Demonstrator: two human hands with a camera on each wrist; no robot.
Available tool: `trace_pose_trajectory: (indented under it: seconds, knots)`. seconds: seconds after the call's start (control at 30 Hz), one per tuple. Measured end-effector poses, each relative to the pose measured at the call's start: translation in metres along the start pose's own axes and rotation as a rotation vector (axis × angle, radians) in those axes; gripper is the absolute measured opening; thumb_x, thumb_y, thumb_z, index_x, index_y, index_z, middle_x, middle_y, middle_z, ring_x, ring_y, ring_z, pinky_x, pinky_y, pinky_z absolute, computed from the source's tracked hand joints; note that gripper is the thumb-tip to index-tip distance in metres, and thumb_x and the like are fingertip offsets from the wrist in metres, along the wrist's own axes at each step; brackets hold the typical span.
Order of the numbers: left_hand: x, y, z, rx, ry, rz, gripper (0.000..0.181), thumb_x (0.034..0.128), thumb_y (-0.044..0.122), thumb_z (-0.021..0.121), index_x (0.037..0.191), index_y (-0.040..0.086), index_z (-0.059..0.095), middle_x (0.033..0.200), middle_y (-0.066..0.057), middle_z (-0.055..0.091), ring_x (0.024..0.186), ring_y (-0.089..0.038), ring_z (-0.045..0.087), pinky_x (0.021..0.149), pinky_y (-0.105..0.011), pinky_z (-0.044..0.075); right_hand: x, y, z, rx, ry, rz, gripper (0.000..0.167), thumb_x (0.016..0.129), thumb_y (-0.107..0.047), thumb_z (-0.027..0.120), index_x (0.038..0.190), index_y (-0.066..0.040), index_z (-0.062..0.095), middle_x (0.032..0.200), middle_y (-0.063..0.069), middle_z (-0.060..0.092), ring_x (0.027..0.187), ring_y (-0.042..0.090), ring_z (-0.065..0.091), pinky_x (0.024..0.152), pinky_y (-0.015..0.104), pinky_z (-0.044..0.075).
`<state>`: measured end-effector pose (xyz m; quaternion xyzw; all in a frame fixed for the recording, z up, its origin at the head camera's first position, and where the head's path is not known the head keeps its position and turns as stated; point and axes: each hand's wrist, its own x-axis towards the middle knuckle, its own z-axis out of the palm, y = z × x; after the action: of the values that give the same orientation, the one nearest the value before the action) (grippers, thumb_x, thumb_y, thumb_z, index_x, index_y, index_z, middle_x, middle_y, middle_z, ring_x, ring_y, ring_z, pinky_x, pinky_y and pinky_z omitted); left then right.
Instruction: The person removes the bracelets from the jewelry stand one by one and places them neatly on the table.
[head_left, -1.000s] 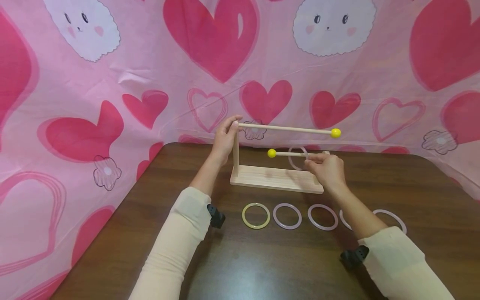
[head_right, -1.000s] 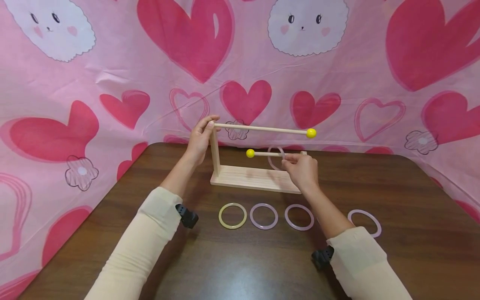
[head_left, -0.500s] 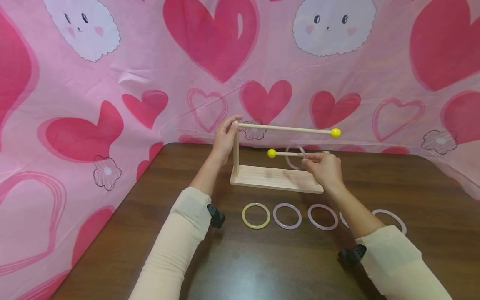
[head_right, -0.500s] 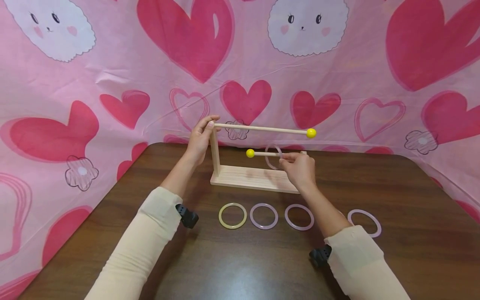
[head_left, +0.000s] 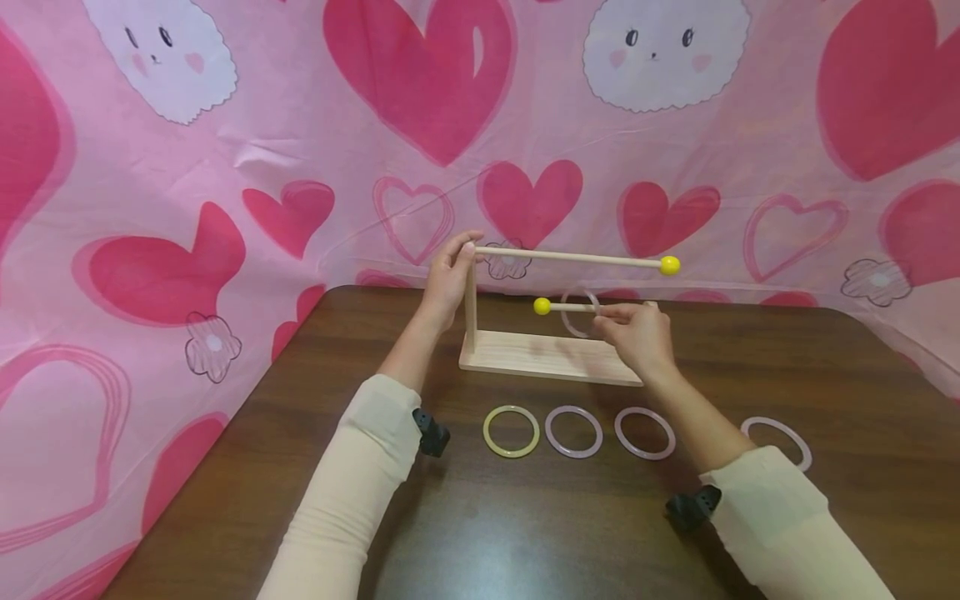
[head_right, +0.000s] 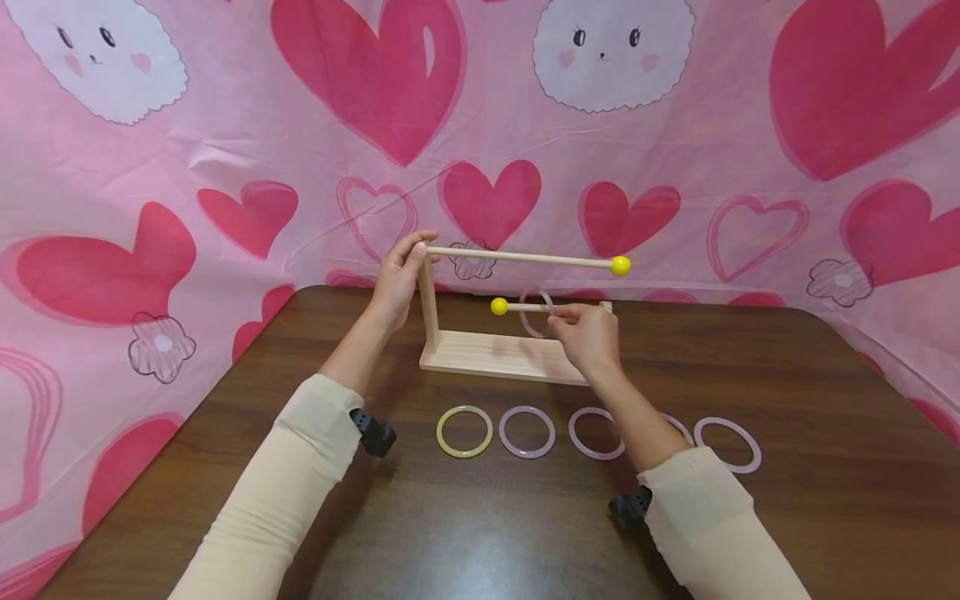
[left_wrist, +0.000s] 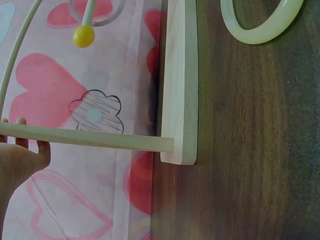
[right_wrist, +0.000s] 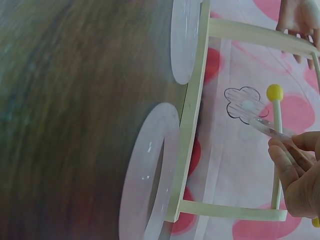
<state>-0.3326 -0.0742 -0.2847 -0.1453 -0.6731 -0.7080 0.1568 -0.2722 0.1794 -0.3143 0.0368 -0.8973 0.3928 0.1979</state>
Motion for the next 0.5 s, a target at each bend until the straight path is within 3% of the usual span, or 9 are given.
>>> trace_pose_trajectory:
  seconds: [0.23, 0.5]
  knots:
    - [0.0005, -0.0007, -0.0012, 0.006, -0.004, 0.006, 0.03, 0.0985, 0.017, 0.044, 0.123, 0.003, 0.055, 0.121, -0.014, 0.056, 0.105, -0.031, 0.055, 0.092, -0.036, 0.037, 0.001, -0.0019, 0.0039, 0.03, -0.006, 0.002, 0.023, 0.084, -0.013, 0.065, 0.1, 0.003, 0.07, 0.084, 0.016, 0.068, 0.076, 0.024, 0.067, 0.057, 0.017, 0.047]
    - [0.0, -0.0014, -0.0009, -0.002, -0.005, 0.02, 0.03, 0.0983, 0.016, 0.044, 0.123, 0.002, 0.055, 0.12, -0.015, 0.056, 0.106, -0.034, 0.055, 0.092, -0.036, 0.037, 0.0026, -0.0046, 0.0081, 0.079, -0.028, -0.01, 0.022, 0.085, -0.01, 0.064, 0.1, 0.006, 0.069, 0.087, 0.019, 0.068, 0.074, 0.022, 0.067, 0.053, 0.015, 0.047]
